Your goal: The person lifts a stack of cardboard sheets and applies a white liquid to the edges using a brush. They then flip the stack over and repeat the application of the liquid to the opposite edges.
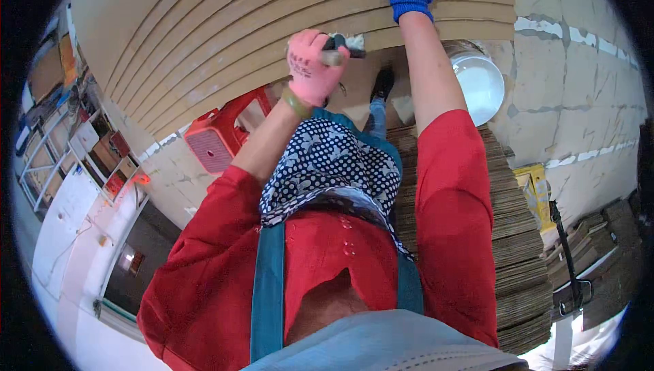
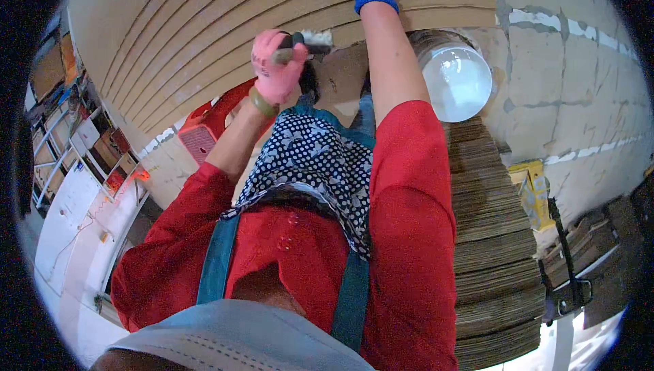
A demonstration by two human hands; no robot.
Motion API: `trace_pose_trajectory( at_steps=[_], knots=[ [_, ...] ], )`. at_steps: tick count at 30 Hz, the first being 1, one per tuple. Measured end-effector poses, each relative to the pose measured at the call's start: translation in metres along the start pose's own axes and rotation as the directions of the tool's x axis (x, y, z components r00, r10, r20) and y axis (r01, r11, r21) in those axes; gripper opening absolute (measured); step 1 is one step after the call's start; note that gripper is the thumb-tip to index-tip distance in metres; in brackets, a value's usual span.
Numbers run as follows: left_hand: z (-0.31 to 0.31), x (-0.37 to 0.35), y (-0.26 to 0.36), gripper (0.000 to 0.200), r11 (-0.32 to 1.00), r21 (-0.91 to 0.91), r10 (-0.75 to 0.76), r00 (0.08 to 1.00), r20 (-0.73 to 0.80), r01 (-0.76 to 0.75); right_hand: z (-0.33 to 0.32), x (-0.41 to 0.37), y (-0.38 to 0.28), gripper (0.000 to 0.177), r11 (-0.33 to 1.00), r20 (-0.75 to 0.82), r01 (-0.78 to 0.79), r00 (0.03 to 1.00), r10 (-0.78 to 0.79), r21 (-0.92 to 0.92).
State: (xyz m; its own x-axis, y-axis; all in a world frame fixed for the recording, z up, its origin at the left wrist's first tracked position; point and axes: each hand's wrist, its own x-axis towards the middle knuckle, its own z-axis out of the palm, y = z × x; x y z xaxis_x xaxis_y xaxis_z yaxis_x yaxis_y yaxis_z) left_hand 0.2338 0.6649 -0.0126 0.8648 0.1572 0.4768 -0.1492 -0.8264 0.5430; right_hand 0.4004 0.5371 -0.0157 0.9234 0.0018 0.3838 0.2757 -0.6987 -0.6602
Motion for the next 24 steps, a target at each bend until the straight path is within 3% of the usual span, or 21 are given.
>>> trace_pose_trajectory(
  at_steps=[2,4,5,6,7,8,9,10,11,14,19,22,24],
  knots=[
    [-0.007,0.008,-0.007,0.017,0.998,0.015,-0.061,0.998,-0.001,0.061,0.000,0.002,-0.002,0.047,0.976,0.102,-0.119,0.990,0.102,0.184],
    [-0.011,0.061,-0.005,0.017,0.974,0.130,-0.184,0.983,-0.018,0.185,0.010,-0.002,0.005,0.047,0.984,-0.069,0.095,0.992,-0.106,-0.151],
    [-0.003,0.065,-0.011,0.017,0.962,0.158,-0.220,0.975,-0.025,0.221,0.014,-0.005,0.010,0.047,0.927,-0.122,0.184,0.965,-0.234,-0.327],
    [0.005,0.068,-0.017,0.017,0.948,0.186,-0.255,0.966,-0.032,0.257,0.015,-0.007,0.013,0.047,0.925,-0.112,0.185,0.966,-0.233,-0.331],
    [0.019,0.049,-0.031,0.021,0.864,0.501,-0.053,0.999,-0.002,0.047,0.016,-0.009,0.015,0.047,0.919,-0.123,0.193,0.961,-0.248,-0.343],
    [0.032,0.031,-0.044,0.030,0.643,0.750,0.134,0.987,0.092,-0.157,0.018,-0.008,0.016,0.047,0.913,-0.138,0.203,0.954,-0.266,-0.353],
    [0.039,0.024,-0.050,0.041,0.317,0.892,0.280,0.931,0.236,-0.321,0.019,-0.005,0.017,0.047,0.907,-0.160,0.212,0.945,-0.285,-0.363],
    [0.031,0.029,-0.026,0.025,0.811,0.549,0.189,0.979,0.079,-0.201,0.020,-0.003,0.018,0.047,0.906,-0.162,0.210,0.945,-0.285,-0.367],
    [0.020,0.028,0.004,0.017,1.000,-0.003,0.010,1.000,0.007,-0.010,0.020,-0.006,0.018,0.047,0.907,-0.171,0.211,0.942,-0.288,-0.364],
    [0.019,-0.023,0.015,0.016,0.998,0.024,0.052,0.994,0.092,-0.055,0.022,-0.006,0.017,0.047,0.907,-0.198,0.219,0.932,-0.304,-0.360],
    [0.002,-0.015,0.019,0.018,0.999,-0.019,-0.035,0.994,0.106,0.038,0.025,-0.005,0.020,0.048,0.900,-0.177,0.202,0.941,-0.287,-0.387],
    [0.017,0.022,0.007,0.020,1.000,0.007,-0.009,0.992,0.128,0.009,0.026,-0.011,0.022,0.048,0.905,-0.157,0.197,0.950,-0.272,-0.377],
    [0.018,0.004,0.016,0.020,1.000,0.005,0.011,0.984,0.180,-0.012,0.030,-0.011,0.024,0.048,0.889,-0.166,0.197,0.944,-0.286,-0.413]
  ],
)
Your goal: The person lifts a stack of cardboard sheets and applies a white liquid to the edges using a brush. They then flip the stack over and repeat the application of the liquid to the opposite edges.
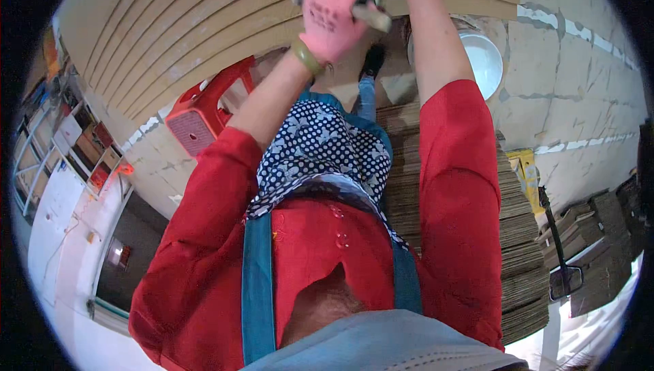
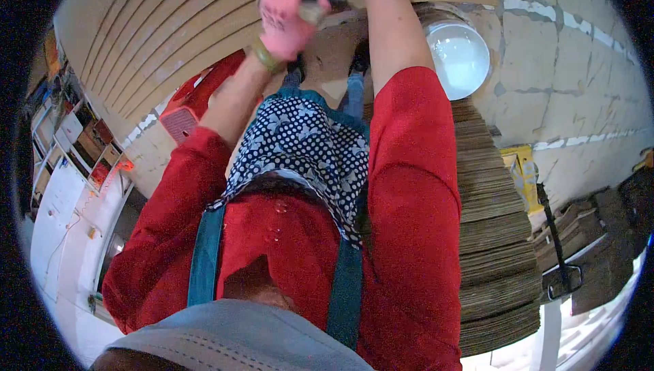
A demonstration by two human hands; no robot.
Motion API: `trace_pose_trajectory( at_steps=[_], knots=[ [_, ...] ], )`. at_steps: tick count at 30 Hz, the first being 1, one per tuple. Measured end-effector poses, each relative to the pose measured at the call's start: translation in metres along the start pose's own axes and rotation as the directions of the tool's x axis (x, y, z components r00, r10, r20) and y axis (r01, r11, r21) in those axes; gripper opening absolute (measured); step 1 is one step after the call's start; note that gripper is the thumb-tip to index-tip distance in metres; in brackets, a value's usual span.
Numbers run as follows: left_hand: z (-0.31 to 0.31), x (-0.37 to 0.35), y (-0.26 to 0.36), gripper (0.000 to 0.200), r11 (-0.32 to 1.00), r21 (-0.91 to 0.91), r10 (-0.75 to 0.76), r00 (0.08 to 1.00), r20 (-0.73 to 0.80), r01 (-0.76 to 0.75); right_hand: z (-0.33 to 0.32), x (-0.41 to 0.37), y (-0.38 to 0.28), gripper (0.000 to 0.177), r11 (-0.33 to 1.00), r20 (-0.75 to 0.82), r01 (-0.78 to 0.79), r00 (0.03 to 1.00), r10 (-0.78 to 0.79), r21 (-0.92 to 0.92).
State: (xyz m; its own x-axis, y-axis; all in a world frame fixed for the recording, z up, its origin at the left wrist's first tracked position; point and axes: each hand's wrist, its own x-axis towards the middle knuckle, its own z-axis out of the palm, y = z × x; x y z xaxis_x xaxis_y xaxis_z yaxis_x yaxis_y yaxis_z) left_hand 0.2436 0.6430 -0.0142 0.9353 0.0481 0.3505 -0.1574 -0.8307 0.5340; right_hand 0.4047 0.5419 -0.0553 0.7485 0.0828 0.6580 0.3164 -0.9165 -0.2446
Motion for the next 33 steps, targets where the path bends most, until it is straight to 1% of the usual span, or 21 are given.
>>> trace_pose_trajectory(
  at_steps=[2,4,6,8,11,13,14,18,20,21,22,23,24,25,26,27,28,29,30,31,33],
  knots=[
    [0.001,-0.023,0.011,0.020,0.999,-0.007,0.046,0.992,0.120,-0.046,-0.004,0.007,0.002,0.048,1.000,-0.014,0.007,1.000,-0.008,-0.021],
    [-0.009,-0.036,0.019,0.021,1.000,-0.022,0.012,0.994,0.109,-0.009,-0.029,0.027,0.001,0.049,0.925,0.448,-0.310,0.875,0.186,0.221],
    [-0.019,-0.042,0.022,0.022,0.997,-0.061,-0.049,0.993,0.103,0.055,-0.056,0.030,-0.001,0.050,0.839,0.651,-0.475,0.730,0.207,0.266],
    [-0.036,-0.031,0.012,0.026,0.996,-0.050,-0.076,0.995,0.062,0.079,-0.075,0.001,-0.002,0.054,0.618,0.683,-0.598,0.719,0.131,0.511],
    [-0.057,-0.011,0.001,0.033,0.990,-0.020,-0.139,0.990,-0.016,0.139,-0.109,-0.039,-0.010,0.060,0.146,0.693,-0.684,0.720,-0.016,0.714],
    [-0.060,-0.001,0.002,0.042,0.984,0.178,-0.038,0.980,0.197,0.003,-0.160,-0.051,-0.061,0.054,0.431,0.514,-0.401,0.838,-0.185,0.809],
    [-0.063,-0.001,0.001,0.047,0.962,0.260,-0.006,0.949,0.314,-0.080,-0.158,-0.058,-0.069,0.054,0.437,0.513,-0.395,0.836,-0.193,0.808],
    [-0.107,-0.042,-0.013,0.058,0.916,0.391,-0.044,0.952,0.304,-0.083,-0.139,-0.073,-0.096,0.042,0.462,0.696,-0.570,0.700,-0.159,0.679],
    [-0.145,-0.088,-0.060,0.065,0.915,0.388,-0.195,0.964,0.181,0.113,-0.135,-0.067,-0.106,0.025,0.763,0.613,-0.176,0.715,-0.336,0.623],
    [-0.170,-0.116,-0.100,0.068,0.833,0.514,-0.300,0.948,0.104,0.207,-0.124,-0.068,-0.102,0.021,0.687,0.599,-0.262,0.738,-0.310,0.678],
    [-0.194,-0.150,-0.158,0.069,0.741,0.575,-0.358,0.929,-0.098,0.346,-0.114,-0.065,-0.093,0.019,0.603,0.588,-0.339,0.760,-0.278,0.722],
    [-0.223,-0.192,-0.230,0.071,0.549,0.713,-0.382,0.890,-0.251,0.436,-0.118,-0.047,-0.082,0.018,0.570,0.730,-0.541,0.664,-0.161,0.618],
    [-0.265,-0.217,-0.285,0.054,0.352,0.818,-0.211,0.890,-0.404,0.455,-0.115,-0.039,-0.081,0.018,0.548,0.793,-0.627,0.598,-0.115,0.553],
    [-0.297,-0.249,-0.338,0.058,0.118,0.735,-0.245,0.737,-0.630,0.668,-0.113,-0.031,-0.081,0.019,0.521,0.848,-0.706,0.526,-0.069,0.480],
    [-0.322,-0.281,-0.399,0.061,-0.083,0.657,-0.115,0.648,-0.753,0.749,-0.099,-0.039,-0.085,0.019,0.725,0.751,-0.508,0.660,-0.020,0.465],
    [-0.329,-0.288,-0.408,0.061,-0.085,0.656,-0.124,0.645,-0.754,0.750,-0.086,-0.050,-0.089,0.020,0.881,0.626,-0.287,0.779,-0.014,0.376],
    [-0.338,-0.289,-0.417,0.063,-0.096,0.531,-0.206,0.505,-0.838,0.842,-0.085,-0.058,-0.099,0.022,0.972,0.484,-0.059,0.873,-0.060,0.225],
    [-0.347,-0.285,-0.424,0.066,-0.120,0.391,-0.283,0.346,-0.895,0.913,-0.088,-0.084,-0.120,0.021,0.965,0.475,-0.069,0.878,-0.062,0.254],
    [-0.354,-0.263,-0.411,0.067,-0.034,0.188,-0.581,0.134,-0.803,0.982,-0.094,-0.119,-0.156,0.021,0.955,0.464,-0.080,0.883,-0.064,0.285],
    [-0.355,-0.252,-0.402,0.069,-0.023,-0.042,-0.819,-0.043,-0.572,0.999,-0.102,-0.148,-0.192,0.014,0.868,0.395,-0.165,0.918,-0.039,0.468],
    [-0.347,-0.257,-0.407,0.067,-0.072,0.003,-0.781,-0.055,-0.622,0.997,-0.117,-0.189,-0.261,0.007,0.696,0.285,-0.177,0.958,-0.040,0.695]
  ],
)
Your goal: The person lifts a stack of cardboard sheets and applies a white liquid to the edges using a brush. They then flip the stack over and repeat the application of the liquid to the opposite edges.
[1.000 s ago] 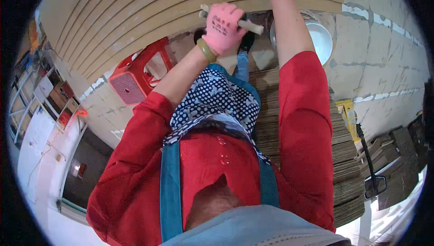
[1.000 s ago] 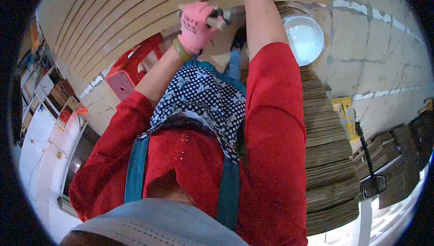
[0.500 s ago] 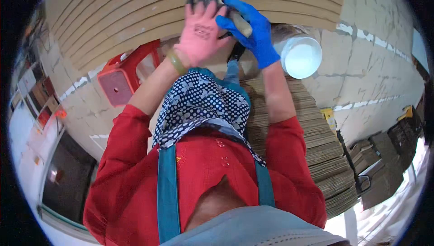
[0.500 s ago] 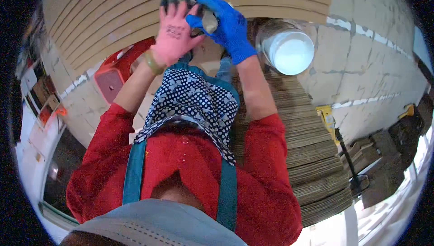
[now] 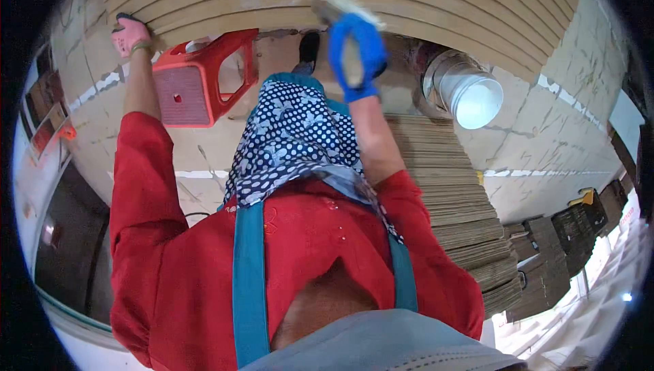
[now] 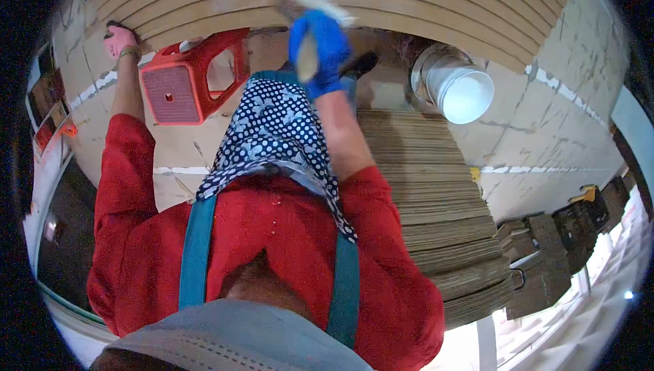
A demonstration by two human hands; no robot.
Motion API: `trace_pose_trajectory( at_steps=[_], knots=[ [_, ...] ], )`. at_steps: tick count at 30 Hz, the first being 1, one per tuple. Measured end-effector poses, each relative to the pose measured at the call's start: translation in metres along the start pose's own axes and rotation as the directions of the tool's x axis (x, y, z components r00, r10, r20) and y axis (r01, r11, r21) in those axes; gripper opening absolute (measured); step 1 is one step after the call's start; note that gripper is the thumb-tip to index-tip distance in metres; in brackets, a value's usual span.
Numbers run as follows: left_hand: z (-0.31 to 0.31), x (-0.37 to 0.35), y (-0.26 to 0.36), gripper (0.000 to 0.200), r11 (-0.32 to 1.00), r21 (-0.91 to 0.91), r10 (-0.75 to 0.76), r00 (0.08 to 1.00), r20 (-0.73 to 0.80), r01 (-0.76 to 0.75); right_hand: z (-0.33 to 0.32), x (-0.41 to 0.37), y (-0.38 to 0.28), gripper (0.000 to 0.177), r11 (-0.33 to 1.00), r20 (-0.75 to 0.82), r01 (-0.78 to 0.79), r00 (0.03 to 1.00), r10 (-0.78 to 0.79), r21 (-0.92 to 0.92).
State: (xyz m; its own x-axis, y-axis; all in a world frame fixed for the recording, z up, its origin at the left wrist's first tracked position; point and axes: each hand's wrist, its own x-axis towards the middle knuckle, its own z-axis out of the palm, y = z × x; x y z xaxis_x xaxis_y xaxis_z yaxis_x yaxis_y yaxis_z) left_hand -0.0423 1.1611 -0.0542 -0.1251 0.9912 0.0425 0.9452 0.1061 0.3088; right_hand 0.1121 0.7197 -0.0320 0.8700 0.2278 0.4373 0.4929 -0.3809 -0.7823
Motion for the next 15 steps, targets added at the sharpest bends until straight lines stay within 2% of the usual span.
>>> trace_pose_trajectory(
  at_steps=[2,3,5,7,8,10,11,13,15],
  knots=[
    [0.009,0.002,-0.001,0.062,0.993,0.113,-0.006,0.989,-0.145,0.023,0.012,-0.003,-0.024,0.005,0.996,-0.007,0.058,0.998,-0.058,0.063],
    [0.011,0.002,-0.002,0.062,0.993,0.111,-0.015,0.989,-0.144,0.031,0.006,0.008,-0.033,0.005,0.997,0.119,-0.024,0.993,0.015,0.075],
    [0.014,-0.004,0.001,0.060,0.999,0.039,-0.011,0.979,-0.201,0.019,-0.011,0.039,-0.039,0.006,0.981,0.362,-0.183,0.921,0.148,0.065],
    [0.017,-0.007,0.000,0.058,1.000,-0.002,-0.028,0.972,-0.234,0.029,-0.024,0.077,-0.005,0.019,0.975,0.263,-0.201,0.939,0.221,-0.100],
    [0.019,-0.009,0.001,0.058,1.000,0.004,-0.009,0.967,-0.256,0.011,-0.015,0.098,0.013,0.019,0.964,0.057,-0.254,0.967,0.250,0.081],
    [0.020,-0.010,0.001,0.057,0.999,0.024,0.029,0.953,-0.303,-0.023,0.002,0.106,0.012,0.019,0.927,-0.129,-0.257,0.945,0.300,0.272],
    [0.020,-0.010,0.000,0.057,1.000,0.023,0.021,0.952,-0.305,-0.015,0.014,0.090,0.006,0.017,0.969,-0.036,-0.127,0.990,0.138,0.211],
    [0.023,-0.007,0.004,0.058,1.000,0.022,0.020,0.952,-0.306,-0.014,0.055,0.018,0.014,0.012,0.975,0.121,-0.095,0.990,0.072,0.200],
    [0.026,-0.012,-0.005,0.058,0.999,0.036,0.014,0.956,-0.292,-0.004,0.071,-0.042,-0.017,0.007,0.989,0.283,-0.062,0.959,0.020,0.138]
  ],
)
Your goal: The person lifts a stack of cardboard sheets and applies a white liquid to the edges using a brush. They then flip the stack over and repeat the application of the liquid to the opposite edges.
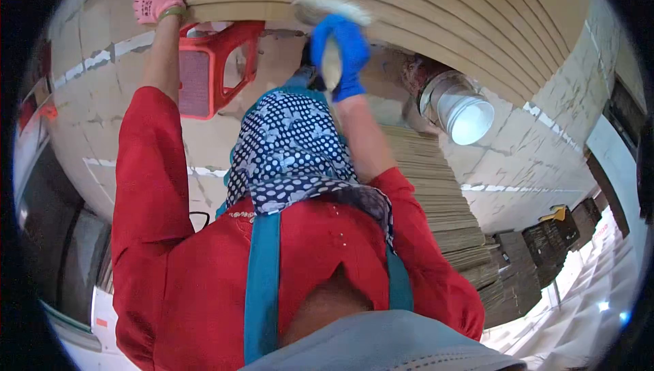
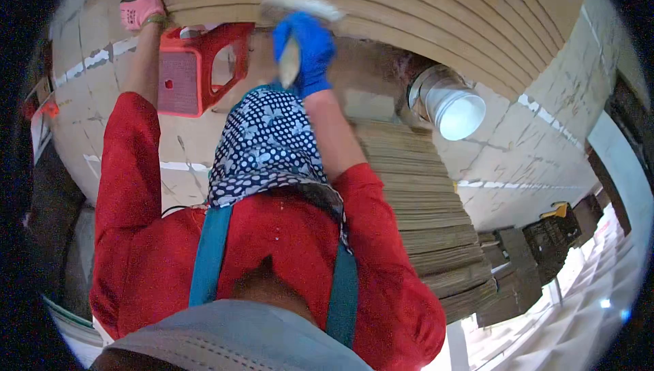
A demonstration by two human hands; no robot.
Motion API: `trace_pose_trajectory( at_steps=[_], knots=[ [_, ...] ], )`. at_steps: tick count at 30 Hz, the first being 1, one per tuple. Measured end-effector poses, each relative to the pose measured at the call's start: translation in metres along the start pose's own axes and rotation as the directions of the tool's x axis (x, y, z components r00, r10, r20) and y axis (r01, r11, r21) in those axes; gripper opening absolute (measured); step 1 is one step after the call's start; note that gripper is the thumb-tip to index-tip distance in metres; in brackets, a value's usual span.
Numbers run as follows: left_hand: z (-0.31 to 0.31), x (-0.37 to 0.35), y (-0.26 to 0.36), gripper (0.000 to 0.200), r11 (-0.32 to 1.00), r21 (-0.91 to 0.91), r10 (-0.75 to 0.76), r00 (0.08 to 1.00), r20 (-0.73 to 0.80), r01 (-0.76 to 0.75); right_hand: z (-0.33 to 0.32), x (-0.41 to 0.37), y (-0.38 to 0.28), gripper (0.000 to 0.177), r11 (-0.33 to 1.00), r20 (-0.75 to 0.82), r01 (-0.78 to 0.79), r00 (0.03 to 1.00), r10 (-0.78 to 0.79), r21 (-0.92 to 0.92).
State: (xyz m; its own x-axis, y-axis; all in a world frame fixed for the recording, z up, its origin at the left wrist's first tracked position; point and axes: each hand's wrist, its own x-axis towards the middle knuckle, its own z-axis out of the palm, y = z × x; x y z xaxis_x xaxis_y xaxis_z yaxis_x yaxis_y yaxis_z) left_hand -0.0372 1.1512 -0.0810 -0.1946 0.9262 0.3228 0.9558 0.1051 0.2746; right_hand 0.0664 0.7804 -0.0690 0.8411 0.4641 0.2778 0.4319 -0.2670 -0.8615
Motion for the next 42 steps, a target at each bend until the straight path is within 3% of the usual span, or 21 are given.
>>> trace_pose_trajectory(
  at_steps=[1,2,5,10,12,14,15,16,19,22,24,25,28,29,32,33,34,35,37,39,42],
  knots=[
    [0.002,-0.002,-0.003,0.059,1.000,0.009,0.008,1.000,-0.015,-0.008,-0.006,0.001,-0.043,0.006,0.984,0.131,0.146,0.983,-0.132,-0.106],
    [0.003,0.000,-0.001,0.059,1.000,0.011,0.018,0.999,-0.036,-0.018,-0.008,0.010,-0.052,0.006,0.983,0.134,0.152,0.981,-0.137,-0.106],
    [0.000,0.004,0.011,0.061,1.000,-0.008,0.004,0.999,-0.048,-0.004,-0.018,0.045,-0.063,0.004,0.994,-0.040,0.007,0.999,-0.003,0.107],
    [-0.022,-0.003,0.013,0.057,0.998,0.067,0.018,1.000,0.024,-0.020,0.003,0.128,-0.060,0.005,0.982,0.002,0.163,0.987,-0.164,-0.097],
    [-0.029,-0.001,0.021,0.054,0.994,0.098,0.038,0.998,0.041,-0.042,0.009,0.109,-0.065,0.006,0.987,0.148,-0.072,0.988,0.050,0.144],
    [-0.039,-0.005,0.025,0.057,0.996,0.086,0.011,0.994,0.111,-0.021,0.004,0.035,-0.070,0.010,0.988,0.331,-0.084,0.943,0.036,0.130],
    [-0.042,-0.004,0.024,0.059,0.997,0.082,-0.003,0.990,0.143,-0.009,0.002,0.019,-0.075,0.012,0.963,0.368,0.236,0.913,-0.175,-0.128],
    [-0.041,-0.003,0.022,0.059,0.997,0.081,-0.011,0.990,0.140,-0.001,-0.003,0.010,-0.075,0.012,0.962,0.372,0.243,0.910,-0.182,-0.125],
    [-0.029,-0.004,0.017,0.058,0.997,0.061,0.034,0.998,0.046,-0.037,-0.018,0.019,-0.092,0.006,0.984,0.451,0.170,0.875,-0.176,0.053],
    [-0.020,-0.003,0.010,0.057,0.994,0.101,0.054,0.998,-0.029,-0.051,-0.031,0.049,-0.088,0.018,0.991,0.367,0.113,0.920,-0.133,0.077],
    [-0.015,-0.004,0.010,0.057,0.993,0.108,0.062,0.996,-0.066,-0.054,-0.030,0.077,-0.081,0.023,0.972,0.127,-0.019,0.992,-0.011,0.234],
    [-0.016,-0.004,0.009,0.059,0.996,0.080,0.049,0.999,-0.023,-0.047,-0.032,0.082,-0.072,0.023,0.973,0.126,-0.005,0.992,-0.025,0.231],
    [-0.017,-0.002,0.012,0.064,1.000,-0.006,0.019,0.999,0.051,-0.019,-0.036,0.099,-0.046,0.030,0.810,0.251,-0.534,0.841,0.480,0.242],
    [-0.018,-0.003,0.011,0.065,1.000,-0.001,0.025,0.998,0.050,-0.025,-0.040,0.110,-0.042,0.030,0.819,0.248,-0.520,0.850,0.466,0.242],
    [-0.013,-0.002,0.008,0.066,0.999,0.009,0.038,0.998,0.048,-0.038,-0.044,0.144,-0.053,0.036,0.634,0.344,-0.502,0.865,0.365,0.589],
    [-0.014,-0.002,0.008,0.066,0.999,0.021,0.039,0.998,0.055,-0.040,-0.035,0.169,-0.079,0.033,0.776,0.271,-0.482,0.875,0.401,0.407],
    [-0.014,-0.002,0.008,0.066,0.999,0.035,0.040,0.997,0.062,-0.042,-0.024,0.196,-0.083,0.029,0.943,0.190,-0.200,0.970,0.152,0.267],
    [-0.015,-0.002,0.007,0.066,0.998,0.050,0.044,0.996,0.072,-0.047,-0.013,0.224,-0.087,0.025,0.991,0.095,0.101,0.990,-0.108,0.083],
    [-0.016,-0.003,0.007,0.066,0.997,0.056,0.047,0.996,0.071,-0.051,0.003,0.263,-0.080,0.019,0.783,0.074,0.618,0.786,-0.614,-0.068],
    [-0.015,-0.003,0.008,0.066,0.996,0.065,0.049,0.997,0.065,-0.053,0.014,0.282,-0.109,0.026,0.884,0.237,0.461,0.870,-0.432,-0.080],
    [-0.012,-0.004,0.005,0.066,0.997,0.058,0.051,0.998,0.044,-0.053,0.026,0.288,-0.111,0.017,0.803,0.241,0.558,0.826,-0.510,-0.211]
  ],
)
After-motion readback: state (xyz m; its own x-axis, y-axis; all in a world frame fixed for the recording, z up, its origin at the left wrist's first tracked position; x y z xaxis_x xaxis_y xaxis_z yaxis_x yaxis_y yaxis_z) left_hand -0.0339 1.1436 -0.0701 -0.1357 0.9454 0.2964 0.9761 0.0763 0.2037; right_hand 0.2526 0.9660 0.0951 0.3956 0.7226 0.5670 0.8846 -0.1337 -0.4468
